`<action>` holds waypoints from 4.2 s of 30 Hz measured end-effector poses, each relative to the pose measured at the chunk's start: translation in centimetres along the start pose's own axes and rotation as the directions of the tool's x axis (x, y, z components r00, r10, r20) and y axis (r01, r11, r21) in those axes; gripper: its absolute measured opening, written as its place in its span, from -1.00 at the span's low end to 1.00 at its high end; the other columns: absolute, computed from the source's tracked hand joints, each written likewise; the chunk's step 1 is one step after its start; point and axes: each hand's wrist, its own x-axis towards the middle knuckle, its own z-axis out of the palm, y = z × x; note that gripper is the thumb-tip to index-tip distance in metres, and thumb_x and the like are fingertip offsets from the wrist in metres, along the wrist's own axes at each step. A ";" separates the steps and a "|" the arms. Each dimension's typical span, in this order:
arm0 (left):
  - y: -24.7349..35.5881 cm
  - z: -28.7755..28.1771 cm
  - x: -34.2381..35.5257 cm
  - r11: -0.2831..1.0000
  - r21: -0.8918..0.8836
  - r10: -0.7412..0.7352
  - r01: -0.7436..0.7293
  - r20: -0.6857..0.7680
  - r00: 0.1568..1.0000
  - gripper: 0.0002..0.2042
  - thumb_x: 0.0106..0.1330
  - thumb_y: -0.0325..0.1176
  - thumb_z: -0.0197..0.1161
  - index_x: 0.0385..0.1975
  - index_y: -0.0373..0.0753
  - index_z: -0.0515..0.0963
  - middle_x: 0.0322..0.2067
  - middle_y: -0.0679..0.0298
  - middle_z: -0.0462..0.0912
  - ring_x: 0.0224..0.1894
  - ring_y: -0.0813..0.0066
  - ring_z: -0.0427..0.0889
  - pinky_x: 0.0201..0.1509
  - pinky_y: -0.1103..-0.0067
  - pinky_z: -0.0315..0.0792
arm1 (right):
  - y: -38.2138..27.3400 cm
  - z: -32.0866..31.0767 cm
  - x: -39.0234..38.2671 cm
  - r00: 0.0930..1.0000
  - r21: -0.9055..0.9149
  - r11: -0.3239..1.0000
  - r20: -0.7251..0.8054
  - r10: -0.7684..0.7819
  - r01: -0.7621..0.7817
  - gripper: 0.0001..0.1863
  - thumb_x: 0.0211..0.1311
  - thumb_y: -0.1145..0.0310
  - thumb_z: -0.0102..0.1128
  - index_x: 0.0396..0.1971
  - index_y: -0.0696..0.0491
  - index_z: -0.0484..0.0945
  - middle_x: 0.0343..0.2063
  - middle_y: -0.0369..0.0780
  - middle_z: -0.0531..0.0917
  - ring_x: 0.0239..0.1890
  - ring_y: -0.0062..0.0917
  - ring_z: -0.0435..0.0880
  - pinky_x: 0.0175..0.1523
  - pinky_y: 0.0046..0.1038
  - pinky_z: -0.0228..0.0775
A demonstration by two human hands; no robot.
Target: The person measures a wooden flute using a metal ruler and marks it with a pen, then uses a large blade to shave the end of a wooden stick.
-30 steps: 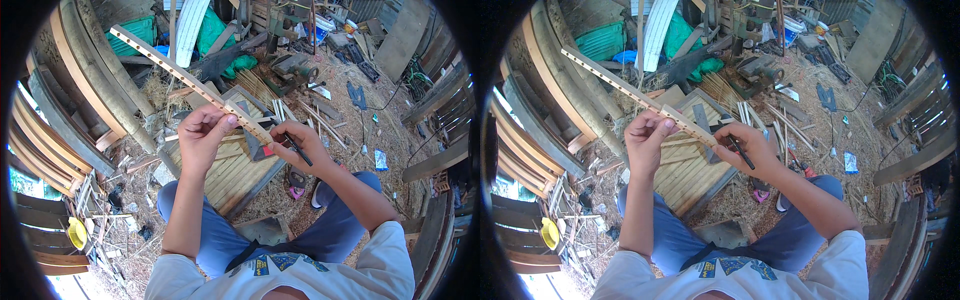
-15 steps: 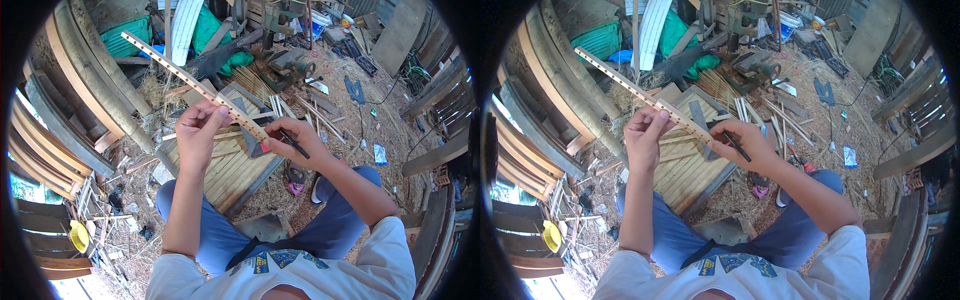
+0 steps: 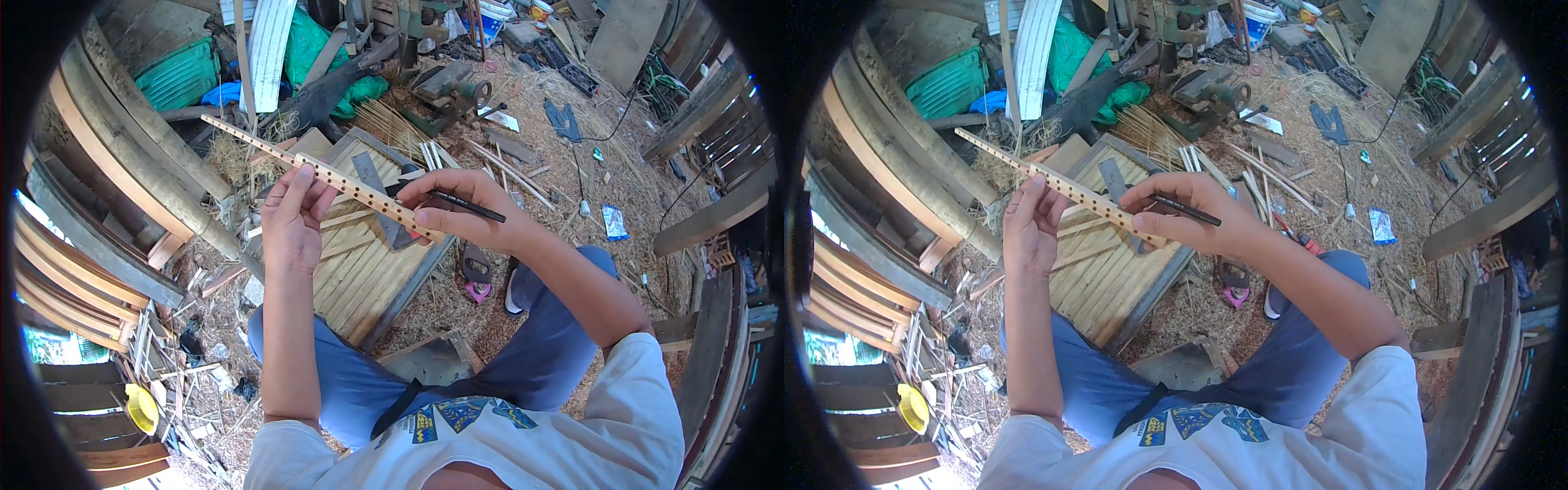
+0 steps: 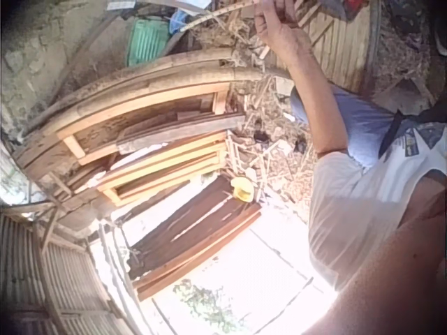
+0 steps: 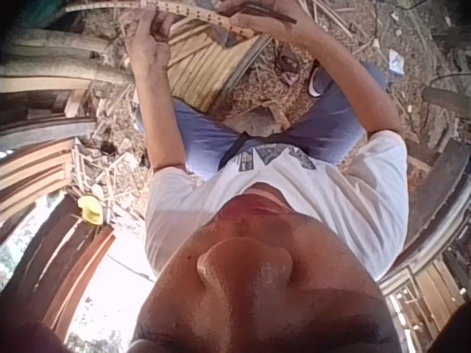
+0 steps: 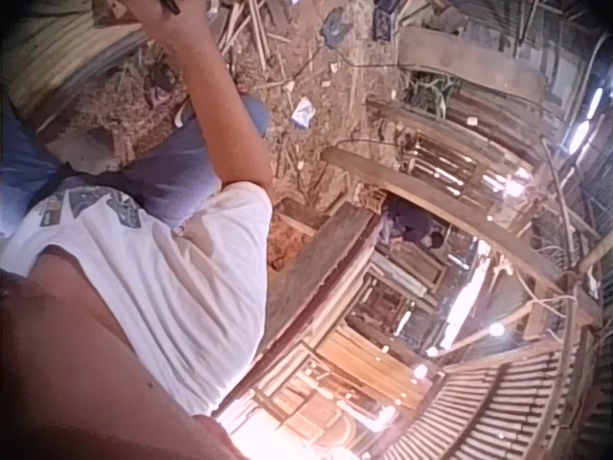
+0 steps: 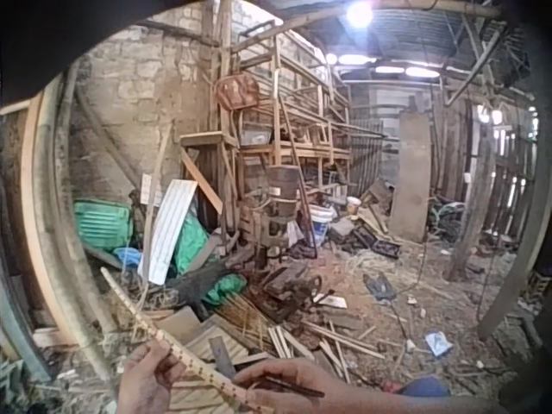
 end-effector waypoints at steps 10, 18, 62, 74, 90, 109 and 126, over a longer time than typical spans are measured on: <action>-0.7 -0.5 0.4 0.995 -0.001 -0.104 0.104 -0.046 0.994 -0.84 0.49 -0.40 0.40 -0.06 -0.32 0.69 -0.19 0.22 0.79 -0.16 0.48 0.81 0.03 0.52 0.81 | -0.6 -0.1 -0.4 0.997 0.063 0.995 -0.006 0.078 -0.077 -0.66 0.44 0.38 0.40 0.11 0.21 0.66 -0.11 -0.23 0.77 -0.09 -0.62 0.74 0.08 -0.51 0.57; -0.5 0.0 0.2 0.992 -0.005 -0.126 0.126 -0.069 0.990 -0.81 0.48 -0.33 0.42 -0.09 -0.31 0.67 -0.21 0.30 0.75 -0.15 0.53 0.78 -0.06 0.65 0.78 | -0.7 -0.5 -0.5 0.997 0.032 0.998 0.057 0.050 -0.052 -0.68 0.46 0.39 0.37 0.10 0.21 0.66 -0.13 -0.24 0.78 -0.10 -0.64 0.75 0.07 -0.52 0.57; 0.0 -1.3 0.9 0.972 -0.187 -0.128 0.141 0.078 0.989 -0.67 0.59 -0.30 0.27 0.16 -0.41 0.56 0.03 0.16 0.75 0.00 0.49 0.80 0.04 0.66 0.79 | -2.0 0.3 -1.5 0.896 -0.162 0.890 0.207 -0.392 0.427 -0.75 0.22 0.63 0.52 -0.13 0.09 0.74 0.04 -0.07 0.82 -0.03 -0.47 0.83 0.10 -0.41 0.65; 0.3 0.1 0.4 0.980 -0.156 -0.114 0.122 0.060 0.992 -0.66 0.57 -0.25 0.31 0.12 -0.42 0.60 -0.10 0.20 0.78 -0.15 0.52 0.85 -0.09 0.67 0.83 | -2.3 0.4 -1.9 0.910 -0.129 0.911 0.205 -0.361 0.391 -0.82 0.28 0.71 0.42 -0.19 0.14 0.72 -0.18 -0.20 0.80 0.13 -0.40 0.79 0.18 -0.42 0.69; 0.3 -1.2 0.8 0.987 -0.155 -0.037 0.051 0.090 0.995 -0.67 0.61 -0.26 0.25 0.17 -0.38 0.58 0.00 0.21 0.77 0.01 0.52 0.80 0.05 0.63 0.79 | -1.6 0.8 -1.9 0.953 -0.055 0.963 0.167 -0.252 0.265 -0.84 0.28 0.70 0.44 -0.21 0.16 0.75 -0.14 -0.15 0.83 0.17 -0.34 0.80 0.25 -0.38 0.67; 1.7 1.1 -2.0 0.943 0.042 0.307 -0.332 0.287 0.907 -0.88 0.55 -0.50 0.26 -0.03 -0.36 0.65 -0.10 0.10 0.80 -0.13 0.43 0.82 -0.01 0.45 0.80 | -0.3 -1.1 -1.7 0.997 -0.265 0.961 0.019 -0.076 0.078 -0.81 0.43 0.45 0.39 -0.04 0.16 0.72 -0.12 -0.27 0.77 -0.04 -0.66 0.70 0.13 -0.52 0.52; 1.0 2.6 -4.0 0.889 0.130 0.342 -0.438 0.446 0.827 -0.77 0.39 -0.71 0.36 -0.01 -0.40 0.64 -0.12 0.05 0.83 -0.02 0.38 0.82 0.10 0.47 0.73 | -0.8 -1.3 -0.9 0.971 -0.086 0.992 -0.212 -0.113 0.096 -0.71 0.64 0.33 0.06 0.17 0.16 0.54 -0.16 -0.13 0.78 -0.04 -0.48 0.77 0.16 -0.37 0.60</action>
